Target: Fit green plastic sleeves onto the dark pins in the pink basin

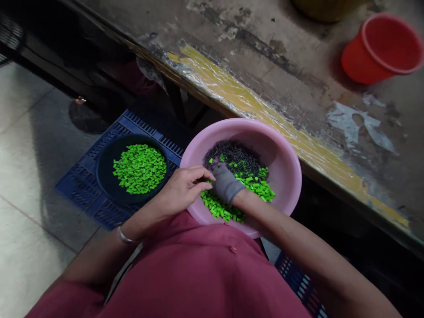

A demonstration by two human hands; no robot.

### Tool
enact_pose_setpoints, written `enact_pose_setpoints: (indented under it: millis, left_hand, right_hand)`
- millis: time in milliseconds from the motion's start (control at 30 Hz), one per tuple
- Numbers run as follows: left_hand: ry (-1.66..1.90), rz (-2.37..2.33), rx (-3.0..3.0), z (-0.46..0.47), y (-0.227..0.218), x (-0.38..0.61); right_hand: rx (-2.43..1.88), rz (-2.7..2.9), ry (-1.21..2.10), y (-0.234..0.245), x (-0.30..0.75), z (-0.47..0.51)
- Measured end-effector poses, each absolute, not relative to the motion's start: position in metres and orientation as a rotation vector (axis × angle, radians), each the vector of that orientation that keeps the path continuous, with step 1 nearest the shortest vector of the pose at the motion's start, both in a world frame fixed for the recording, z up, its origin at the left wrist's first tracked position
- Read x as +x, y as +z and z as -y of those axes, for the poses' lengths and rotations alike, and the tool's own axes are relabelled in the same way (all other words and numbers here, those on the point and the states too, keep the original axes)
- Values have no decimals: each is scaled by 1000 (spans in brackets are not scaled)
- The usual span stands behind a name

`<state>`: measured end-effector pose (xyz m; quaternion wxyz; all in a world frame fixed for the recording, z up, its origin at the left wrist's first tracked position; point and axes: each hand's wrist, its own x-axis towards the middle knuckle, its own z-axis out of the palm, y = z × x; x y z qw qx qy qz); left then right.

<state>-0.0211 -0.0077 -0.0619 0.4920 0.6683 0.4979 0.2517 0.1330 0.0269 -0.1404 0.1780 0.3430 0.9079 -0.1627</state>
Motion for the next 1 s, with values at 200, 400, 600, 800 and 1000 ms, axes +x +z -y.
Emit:
enact_pose_setpoints:
  millis: [200, 400, 600, 800, 1000]
  left_hand:
    - [701, -1082, 851, 30, -72, -15]
    - [792, -969, 631, 36, -84, -8]
    - [810, -926, 508, 33, -86, -7]
    - [794, -885, 395, 28, -92, -9]
    - [806, -772, 204, 23, -95, 2]
  right_hand:
    - [998, -2477, -519, -137, 123, -21]
    - [1102, -2419, -572, -130, 121, -21]
    - [1296, -2450, -663, -102, 152, -25]
    - [1771, -2579, -1348, -58, 185, -17]
    - [1973, -2570, -1613, -33, 179, -2]
